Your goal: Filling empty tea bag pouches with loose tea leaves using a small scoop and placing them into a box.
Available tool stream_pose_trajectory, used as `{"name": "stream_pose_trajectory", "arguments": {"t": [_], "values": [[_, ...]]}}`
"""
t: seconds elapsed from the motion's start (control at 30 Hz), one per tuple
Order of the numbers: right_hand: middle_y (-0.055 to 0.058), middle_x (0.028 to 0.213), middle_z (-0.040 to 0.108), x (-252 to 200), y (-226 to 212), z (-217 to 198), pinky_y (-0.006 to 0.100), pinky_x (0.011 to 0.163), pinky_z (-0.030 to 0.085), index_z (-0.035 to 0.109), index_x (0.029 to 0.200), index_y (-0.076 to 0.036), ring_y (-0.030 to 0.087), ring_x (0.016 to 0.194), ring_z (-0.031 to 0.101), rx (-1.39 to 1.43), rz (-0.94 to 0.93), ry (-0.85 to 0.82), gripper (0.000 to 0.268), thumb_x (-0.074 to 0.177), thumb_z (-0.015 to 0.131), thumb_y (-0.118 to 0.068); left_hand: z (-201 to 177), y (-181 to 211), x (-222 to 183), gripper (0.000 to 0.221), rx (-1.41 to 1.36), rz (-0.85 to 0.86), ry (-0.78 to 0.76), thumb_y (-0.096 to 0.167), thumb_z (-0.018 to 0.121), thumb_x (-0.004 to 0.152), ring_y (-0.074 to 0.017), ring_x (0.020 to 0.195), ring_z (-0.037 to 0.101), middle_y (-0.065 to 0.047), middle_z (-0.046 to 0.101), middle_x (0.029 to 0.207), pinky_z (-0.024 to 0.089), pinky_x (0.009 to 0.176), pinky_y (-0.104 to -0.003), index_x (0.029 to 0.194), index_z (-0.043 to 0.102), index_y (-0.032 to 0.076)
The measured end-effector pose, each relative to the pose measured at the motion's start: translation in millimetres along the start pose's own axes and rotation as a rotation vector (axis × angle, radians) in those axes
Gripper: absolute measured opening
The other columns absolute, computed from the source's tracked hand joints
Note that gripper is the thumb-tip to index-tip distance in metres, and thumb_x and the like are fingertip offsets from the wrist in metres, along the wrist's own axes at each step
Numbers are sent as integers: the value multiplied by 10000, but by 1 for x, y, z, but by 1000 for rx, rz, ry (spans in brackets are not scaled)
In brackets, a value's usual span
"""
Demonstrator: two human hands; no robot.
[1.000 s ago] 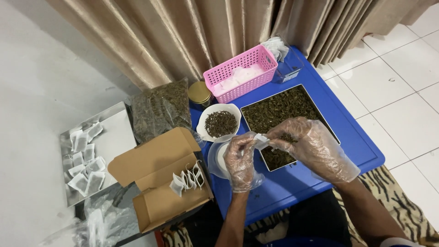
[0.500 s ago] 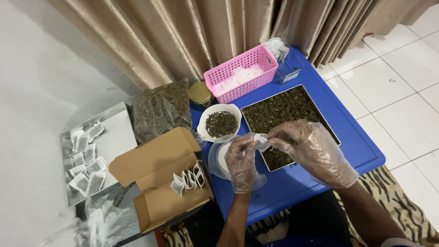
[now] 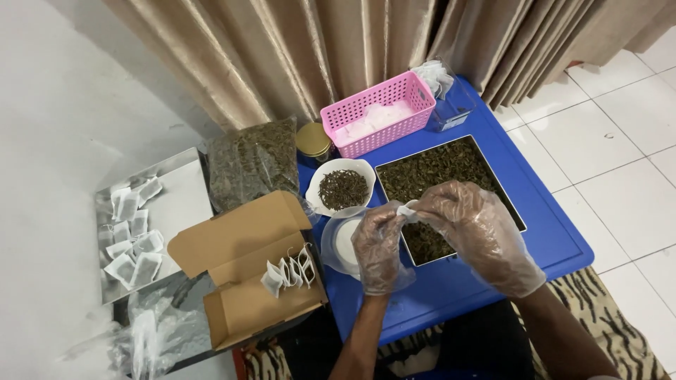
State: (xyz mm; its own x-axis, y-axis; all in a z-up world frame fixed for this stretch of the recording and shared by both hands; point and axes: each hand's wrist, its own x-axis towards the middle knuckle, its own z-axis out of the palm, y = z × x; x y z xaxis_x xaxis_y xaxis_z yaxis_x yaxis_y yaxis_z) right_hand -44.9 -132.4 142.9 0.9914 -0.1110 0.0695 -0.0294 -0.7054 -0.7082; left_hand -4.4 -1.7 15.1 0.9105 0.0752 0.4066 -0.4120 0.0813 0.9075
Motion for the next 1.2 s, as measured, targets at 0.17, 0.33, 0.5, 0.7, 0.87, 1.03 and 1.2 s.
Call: {"name": "stream_pose_trajectory", "arguments": {"t": [0.17,0.33,0.5,0.7,0.87,1.03,1.2], "values": [[109,993,766,7,27,4,369,731,632,773,1013,-118,278,911,754,-108,-108,51,148,918,749,-228,2,1,0,126,-88,-54,-5,65,841,838,-218,871,758,-108,782,911,594,764,-343,922,749,43],[69,940,745,-1,27,7,350,668,603,740,1003,-140,252,833,733,-218,-329,169,135,910,770,-232,1,11,4,104,-116,-32,-14,44,833,846,-230,865,772,-113,792,901,603,777,-339,923,764,29],[59,881,758,0,22,6,309,709,601,737,950,-87,217,789,727,-104,-282,122,158,932,732,-244,1,-1,2,124,-143,-43,-34,54,832,855,-208,911,760,-129,791,935,597,787,-341,942,748,27],[72,967,747,-1,23,5,415,713,591,761,971,-167,321,850,716,-217,-466,202,123,934,724,-279,0,0,0,122,-193,-32,-2,-4,827,851,-196,910,749,-143,779,918,597,795,-344,940,743,0],[29,895,734,-4,46,20,412,692,577,762,914,-203,278,777,710,-321,-400,268,178,925,741,-379,-4,15,3,105,-181,-7,-49,-14,816,850,-196,854,749,-129,767,885,600,779,-338,934,755,0],[-27,846,761,-1,29,12,405,720,572,778,856,-278,260,821,727,-183,-219,223,164,861,762,-441,-2,24,8,104,-184,12,-26,11,837,819,-197,806,759,-107,774,834,614,765,-325,902,776,24],[-21,844,776,1,22,8,302,734,596,792,875,-265,198,805,745,-187,-84,142,257,936,692,-493,-4,25,8,106,-220,-27,-13,48,828,843,-216,901,750,-139,780,915,598,809,-354,925,772,12]]}}
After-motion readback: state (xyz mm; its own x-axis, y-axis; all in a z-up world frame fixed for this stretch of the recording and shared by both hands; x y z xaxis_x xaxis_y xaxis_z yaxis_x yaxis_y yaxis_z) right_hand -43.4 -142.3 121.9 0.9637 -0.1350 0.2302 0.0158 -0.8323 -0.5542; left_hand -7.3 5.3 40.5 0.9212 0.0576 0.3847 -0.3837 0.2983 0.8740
